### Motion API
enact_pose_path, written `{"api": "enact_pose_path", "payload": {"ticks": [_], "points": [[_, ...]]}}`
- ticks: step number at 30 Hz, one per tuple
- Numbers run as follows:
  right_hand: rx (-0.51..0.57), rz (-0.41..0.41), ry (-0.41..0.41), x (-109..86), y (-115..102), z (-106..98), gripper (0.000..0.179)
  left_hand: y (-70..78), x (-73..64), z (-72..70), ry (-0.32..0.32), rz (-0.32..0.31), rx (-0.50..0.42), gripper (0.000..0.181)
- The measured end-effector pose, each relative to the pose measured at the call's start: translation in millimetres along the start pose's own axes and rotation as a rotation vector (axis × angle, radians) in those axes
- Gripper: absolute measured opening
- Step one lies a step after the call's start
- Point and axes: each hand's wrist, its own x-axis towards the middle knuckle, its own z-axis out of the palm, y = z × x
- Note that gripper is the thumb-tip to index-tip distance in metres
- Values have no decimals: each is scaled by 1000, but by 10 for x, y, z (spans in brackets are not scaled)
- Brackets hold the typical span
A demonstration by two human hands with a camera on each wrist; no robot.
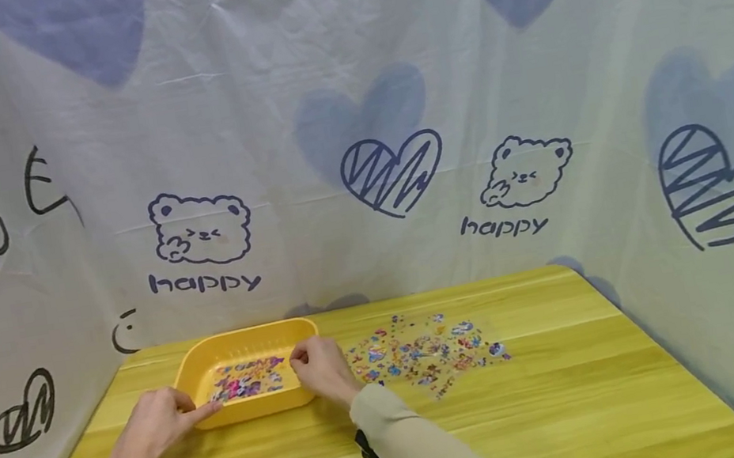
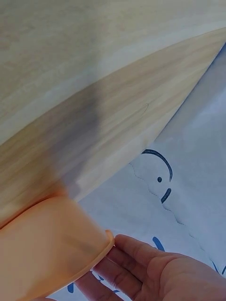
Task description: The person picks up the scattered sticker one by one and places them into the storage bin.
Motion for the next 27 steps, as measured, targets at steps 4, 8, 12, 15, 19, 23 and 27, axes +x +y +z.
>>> {"api": "enact_pose_path", "payload": {"ticks": [4,8,12,15,19,23,27], "points": [[-31,-18,8,-14,63,-68,16,8,-7,-14,9,8,9,50],[-76,-30,21,-28,134,-154,15,15,-7,-11,7,7,12,52],[-109,-60,21,-48,206,-252,14,1,-2,6,17,7,18,53],[-122,-54,8,-68,270,-324,13,-20,4,26,30,19,20,52],[-129,-31,-6,-107,365,-449,12,-13,11,17,27,16,17,51],[-127,-31,-4,-162,490,-582,13,4,11,10,21,14,20,50],[-120,-15,-26,-212,618,-718,14,4,6,5,10,-3,20,51]]}}
